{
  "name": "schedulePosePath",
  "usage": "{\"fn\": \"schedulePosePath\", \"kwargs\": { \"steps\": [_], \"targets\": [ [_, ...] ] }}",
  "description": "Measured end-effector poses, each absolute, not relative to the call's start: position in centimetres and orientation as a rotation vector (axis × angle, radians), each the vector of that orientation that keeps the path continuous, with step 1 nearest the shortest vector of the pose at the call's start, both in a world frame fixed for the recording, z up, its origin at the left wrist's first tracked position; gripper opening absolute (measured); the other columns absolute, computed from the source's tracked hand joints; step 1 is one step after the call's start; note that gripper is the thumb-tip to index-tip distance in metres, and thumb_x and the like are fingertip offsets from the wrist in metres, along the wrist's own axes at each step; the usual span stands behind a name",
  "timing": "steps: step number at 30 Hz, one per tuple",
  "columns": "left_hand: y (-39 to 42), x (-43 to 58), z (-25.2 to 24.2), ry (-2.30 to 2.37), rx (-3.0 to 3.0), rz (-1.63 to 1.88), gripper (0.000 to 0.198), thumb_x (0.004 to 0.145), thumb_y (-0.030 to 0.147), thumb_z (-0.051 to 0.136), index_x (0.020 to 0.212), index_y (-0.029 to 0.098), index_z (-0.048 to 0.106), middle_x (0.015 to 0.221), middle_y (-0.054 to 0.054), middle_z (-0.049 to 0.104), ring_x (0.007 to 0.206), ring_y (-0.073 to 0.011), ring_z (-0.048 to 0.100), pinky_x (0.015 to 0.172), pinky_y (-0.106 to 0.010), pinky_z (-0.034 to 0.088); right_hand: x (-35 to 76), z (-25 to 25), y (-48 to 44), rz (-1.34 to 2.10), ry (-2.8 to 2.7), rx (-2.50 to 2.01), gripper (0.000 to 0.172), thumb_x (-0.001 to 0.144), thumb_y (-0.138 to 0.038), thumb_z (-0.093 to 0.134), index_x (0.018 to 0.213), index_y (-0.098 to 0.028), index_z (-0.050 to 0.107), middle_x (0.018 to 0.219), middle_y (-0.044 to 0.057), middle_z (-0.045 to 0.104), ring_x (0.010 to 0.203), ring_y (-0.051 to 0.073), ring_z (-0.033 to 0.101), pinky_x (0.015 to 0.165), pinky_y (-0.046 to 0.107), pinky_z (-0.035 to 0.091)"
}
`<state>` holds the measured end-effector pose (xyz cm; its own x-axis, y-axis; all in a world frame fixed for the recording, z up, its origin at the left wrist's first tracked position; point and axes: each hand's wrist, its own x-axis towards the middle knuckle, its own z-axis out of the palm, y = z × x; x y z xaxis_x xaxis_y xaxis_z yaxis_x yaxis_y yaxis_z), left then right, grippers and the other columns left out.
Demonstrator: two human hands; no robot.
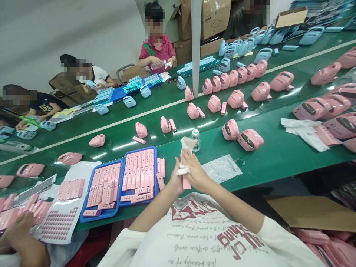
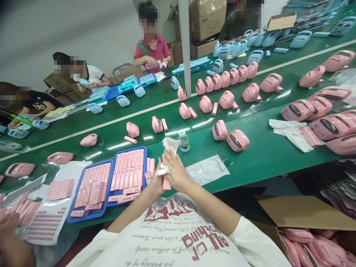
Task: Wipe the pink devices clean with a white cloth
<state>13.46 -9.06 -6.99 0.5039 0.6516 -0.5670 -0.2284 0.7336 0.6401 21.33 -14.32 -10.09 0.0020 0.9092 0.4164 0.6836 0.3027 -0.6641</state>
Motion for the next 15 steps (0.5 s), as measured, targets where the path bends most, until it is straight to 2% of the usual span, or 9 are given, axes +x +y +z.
{"fn": "schedulePosePath", "kwargs": {
  "steps": [2,3,5,7,8,9,11,14,15],
  "targets": [
    [-8.8,13.4,-6.9,0.884,0.446,0.557,0.039,0.087,0.046,0.048,0.094,0.013,0.069,0.069,-0.005,0.067,0.072,-0.0164,0.065,0.069,-0.024,0.052,21.6,-10.3,-14.1,0.421,-1.667,-1.414,0.062,0.092,-0.026,0.032,0.149,-0.015,0.008,0.154,0.012,0.012,0.142,0.024,0.001,0.113,0.055,0.014],
    [-8.5,13.3,-6.9,0.892,0.407,0.566,0.041,0.084,0.050,0.053,0.096,0.013,0.067,0.066,-0.004,0.065,0.067,-0.0159,0.064,0.067,-0.024,0.052,21.6,-10.4,-14.4,0.475,-1.675,-1.328,0.060,0.093,-0.028,0.032,0.148,-0.016,0.014,0.154,0.012,0.014,0.142,0.024,0.004,0.113,0.055,0.013],
    [-7.3,12.9,-6.7,0.920,0.355,0.616,0.046,0.082,0.057,0.053,0.092,0.013,0.065,0.058,-0.001,0.059,0.053,-0.0128,0.058,0.055,-0.022,0.049,21.5,-10.9,-15.7,0.652,-1.721,-1.062,0.051,0.093,-0.032,0.035,0.141,-0.018,0.037,0.147,0.012,0.034,0.140,0.024,0.020,0.113,0.052,0.016],
    [-6.0,12.3,-6.6,0.917,0.322,0.710,0.048,0.085,0.059,0.046,0.085,0.014,0.063,0.052,0.001,0.054,0.046,-0.0105,0.052,0.046,-0.020,0.044,21.7,-11.5,-17.1,0.920,-1.554,-0.899,0.042,0.091,-0.040,0.041,0.122,-0.019,0.061,0.127,0.012,0.058,0.128,0.025,0.044,0.109,0.047,0.031],
    [-5.5,11.9,-6.6,0.902,0.312,0.755,0.048,0.087,0.059,0.042,0.083,0.015,0.061,0.051,0.001,0.053,0.046,-0.0104,0.053,0.044,-0.019,0.042,22.0,-11.8,-17.6,1.038,-1.340,-0.918,0.042,0.089,-0.046,0.044,0.111,-0.018,0.067,0.115,0.012,0.066,0.118,0.026,0.054,0.103,0.045,0.040],
    [-5.1,11.6,-6.6,0.881,0.307,0.789,0.048,0.089,0.057,0.039,0.082,0.015,0.061,0.052,0.001,0.053,0.049,-0.0109,0.055,0.045,-0.019,0.043,22.5,-12.1,-17.8,1.114,-1.088,-0.981,0.044,0.087,-0.051,0.046,0.103,-0.017,0.070,0.105,0.011,0.069,0.108,0.027,0.061,0.096,0.043,0.047],
    [-4.7,11.2,-6.5,0.845,0.303,0.813,0.047,0.091,0.054,0.036,0.082,0.015,0.060,0.053,0.000,0.053,0.056,-0.0128,0.060,0.051,-0.021,0.047,23.4,-12.6,-17.7,1.129,-0.650,-1.117,0.053,0.087,-0.059,0.041,0.104,-0.017,0.069,0.100,0.010,0.071,0.099,0.026,0.065,0.087,0.040,0.053],
    [-5.0,11.4,-6.4,0.834,0.291,0.788,0.046,0.091,0.052,0.038,0.079,0.014,0.060,0.053,-0.001,0.055,0.062,-0.0146,0.063,0.058,-0.023,0.050,23.8,-12.6,-16.8,1.046,-0.549,-1.199,0.060,0.091,-0.060,0.027,0.123,-0.019,0.058,0.118,0.009,0.064,0.110,0.024,0.060,0.093,0.041,0.049],
    [-5.2,11.6,-6.4,0.844,0.283,0.785,0.045,0.091,0.052,0.039,0.078,0.014,0.060,0.057,-0.002,0.057,0.064,-0.0150,0.063,0.060,-0.024,0.051,23.4,-12.4,-16.7,1.037,-0.572,-1.209,0.061,0.090,-0.060,0.029,0.126,-0.019,0.056,0.122,0.009,0.062,0.114,0.025,0.058,0.097,0.041,0.046]
  ]
}}
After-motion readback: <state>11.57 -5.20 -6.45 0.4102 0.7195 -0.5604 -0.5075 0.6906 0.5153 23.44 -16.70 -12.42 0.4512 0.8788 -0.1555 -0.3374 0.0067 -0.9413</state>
